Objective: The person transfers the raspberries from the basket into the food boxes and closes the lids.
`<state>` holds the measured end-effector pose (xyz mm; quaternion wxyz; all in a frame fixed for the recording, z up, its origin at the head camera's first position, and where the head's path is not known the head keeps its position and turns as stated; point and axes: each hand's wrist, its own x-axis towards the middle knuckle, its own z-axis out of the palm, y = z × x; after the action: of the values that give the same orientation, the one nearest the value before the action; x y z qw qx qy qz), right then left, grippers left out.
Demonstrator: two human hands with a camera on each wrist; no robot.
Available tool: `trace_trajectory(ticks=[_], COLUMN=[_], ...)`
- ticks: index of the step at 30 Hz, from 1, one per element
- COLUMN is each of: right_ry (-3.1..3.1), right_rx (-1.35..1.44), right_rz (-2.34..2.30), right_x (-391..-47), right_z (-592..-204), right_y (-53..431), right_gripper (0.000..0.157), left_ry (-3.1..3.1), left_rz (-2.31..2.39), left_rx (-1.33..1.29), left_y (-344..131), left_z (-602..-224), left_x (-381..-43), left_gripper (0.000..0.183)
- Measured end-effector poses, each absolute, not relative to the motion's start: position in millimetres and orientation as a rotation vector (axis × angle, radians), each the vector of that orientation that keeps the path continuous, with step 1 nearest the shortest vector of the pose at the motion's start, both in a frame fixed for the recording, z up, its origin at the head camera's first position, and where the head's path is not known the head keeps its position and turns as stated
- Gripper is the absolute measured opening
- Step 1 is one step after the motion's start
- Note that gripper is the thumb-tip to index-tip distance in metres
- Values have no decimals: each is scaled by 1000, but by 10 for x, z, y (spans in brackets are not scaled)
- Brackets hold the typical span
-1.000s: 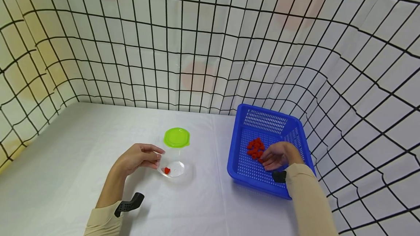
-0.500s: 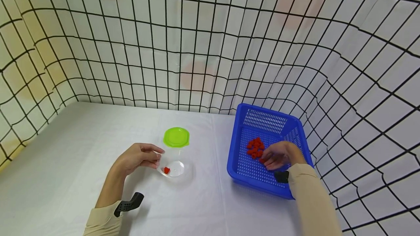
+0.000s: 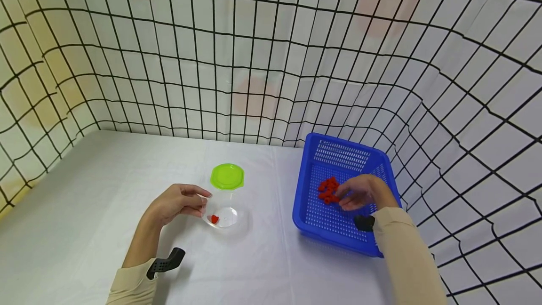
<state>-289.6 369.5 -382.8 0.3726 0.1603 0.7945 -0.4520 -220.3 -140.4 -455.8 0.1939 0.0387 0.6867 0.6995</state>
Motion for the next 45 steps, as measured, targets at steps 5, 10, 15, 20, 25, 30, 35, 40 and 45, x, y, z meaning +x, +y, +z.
trace_trajectory(ticks=[5, 10, 15, 20, 25, 30, 35, 40, 45], right_ry=[2043, 2051, 2053, 2067, 2106, 2113, 2117, 2105, 2094], right_rx=[387, 352, 297, 234, 143, 83, 25, -3, -17], right_rz=[-1141, -1128, -1121, -1112, -1072, -1049, -1020, -1003, -975], right_x=[-2954, -3014, -3054, -3090, -3127, -3153, -3150, -3121, -3081], right_z=[-3656, -3493, -3318, -3149, -3031, -2974, -2952, -2966, -3045], right_y=[3557, 3410, 3269, 3110, 2891, 2631, 2393, 2170, 1942], right_gripper=[43, 42, 42, 39, 40, 40, 37, 35, 33], left_ry=[1929, 1927, 1932, 1932, 1935, 1945, 1949, 1951, 1938], left_rz=[1959, 1963, 1961, 1960, 1958, 1951, 1948, 1948, 1958], left_rx=[135, 127, 109, 109, 92, 99, 108, 109, 122], left_y=[-1412, -1410, -1407, -1409, -1404, -1412, -1410, -1407, -1412], left_z=[-4558, -4555, -4568, -4565, -4571, -4576, -4577, -4562, -4543], left_x=[-2200, -2196, -2201, -2193, -2195, -2194, -2200, -2208, -2203], left_gripper=[39, 39, 38, 38, 38, 38, 37, 37, 38])
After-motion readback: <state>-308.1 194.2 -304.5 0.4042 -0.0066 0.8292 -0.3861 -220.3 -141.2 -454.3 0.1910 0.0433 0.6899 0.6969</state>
